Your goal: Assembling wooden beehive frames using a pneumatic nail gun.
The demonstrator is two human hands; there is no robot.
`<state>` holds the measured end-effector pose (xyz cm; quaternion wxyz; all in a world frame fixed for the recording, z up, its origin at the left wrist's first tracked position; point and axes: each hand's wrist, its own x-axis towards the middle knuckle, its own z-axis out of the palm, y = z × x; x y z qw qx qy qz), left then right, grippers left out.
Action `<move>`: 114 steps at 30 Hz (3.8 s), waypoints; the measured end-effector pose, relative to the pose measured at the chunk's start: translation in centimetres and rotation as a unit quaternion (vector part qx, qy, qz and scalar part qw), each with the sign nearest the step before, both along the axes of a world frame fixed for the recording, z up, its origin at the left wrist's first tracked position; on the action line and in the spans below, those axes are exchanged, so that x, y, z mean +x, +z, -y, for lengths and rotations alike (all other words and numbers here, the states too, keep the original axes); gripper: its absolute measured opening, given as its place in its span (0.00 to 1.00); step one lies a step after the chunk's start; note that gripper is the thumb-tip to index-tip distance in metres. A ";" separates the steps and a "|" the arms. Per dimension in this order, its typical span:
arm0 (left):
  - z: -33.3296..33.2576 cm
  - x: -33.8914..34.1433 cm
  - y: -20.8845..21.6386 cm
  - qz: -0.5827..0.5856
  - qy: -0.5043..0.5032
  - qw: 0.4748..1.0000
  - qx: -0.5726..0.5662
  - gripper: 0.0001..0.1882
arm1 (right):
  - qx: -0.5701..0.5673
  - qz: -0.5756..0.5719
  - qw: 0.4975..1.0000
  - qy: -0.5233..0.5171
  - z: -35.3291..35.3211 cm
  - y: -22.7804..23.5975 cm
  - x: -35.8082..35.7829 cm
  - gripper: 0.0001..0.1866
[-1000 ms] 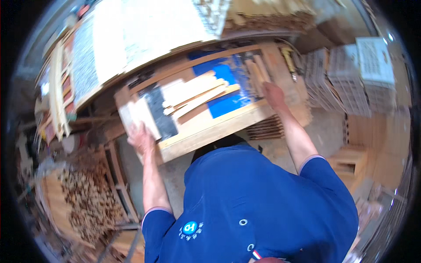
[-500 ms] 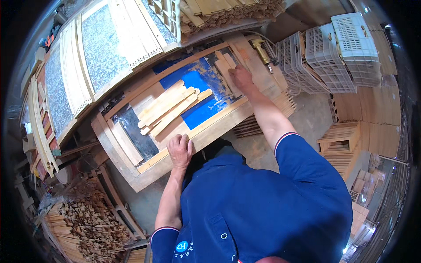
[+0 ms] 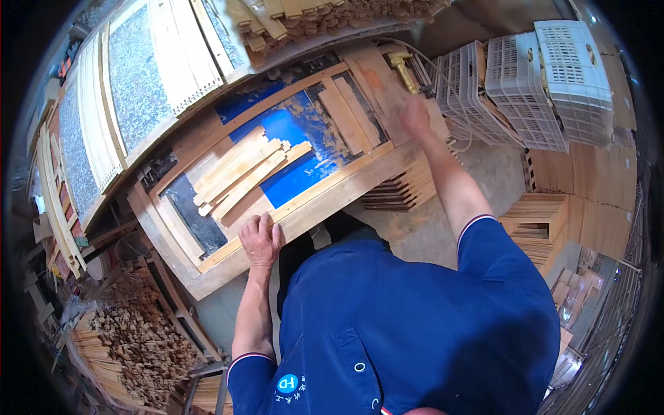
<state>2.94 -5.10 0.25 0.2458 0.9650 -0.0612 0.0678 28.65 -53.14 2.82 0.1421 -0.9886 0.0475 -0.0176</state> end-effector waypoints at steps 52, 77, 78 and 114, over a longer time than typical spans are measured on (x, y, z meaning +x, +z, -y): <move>7.8 4.5 -0.8 -0.017 0.171 0.984 0.056 0.25 | 0.188 -0.338 0.911 0.146 -10.2 8.2 15.5 0.12; 7.9 4.5 -0.6 0.009 0.173 0.982 0.081 0.24 | -0.047 -0.283 0.899 0.330 -3.9 11.7 1.5 0.20; 8.0 4.6 -0.6 0.012 0.172 0.982 0.077 0.24 | -0.047 -0.269 0.892 0.359 -2.7 11.6 -0.5 0.20; 1.7 1.1 1.4 0.078 0.123 0.981 -0.125 0.17 | 0.013 -0.532 0.790 0.303 -29.4 21.0 -3.1 0.16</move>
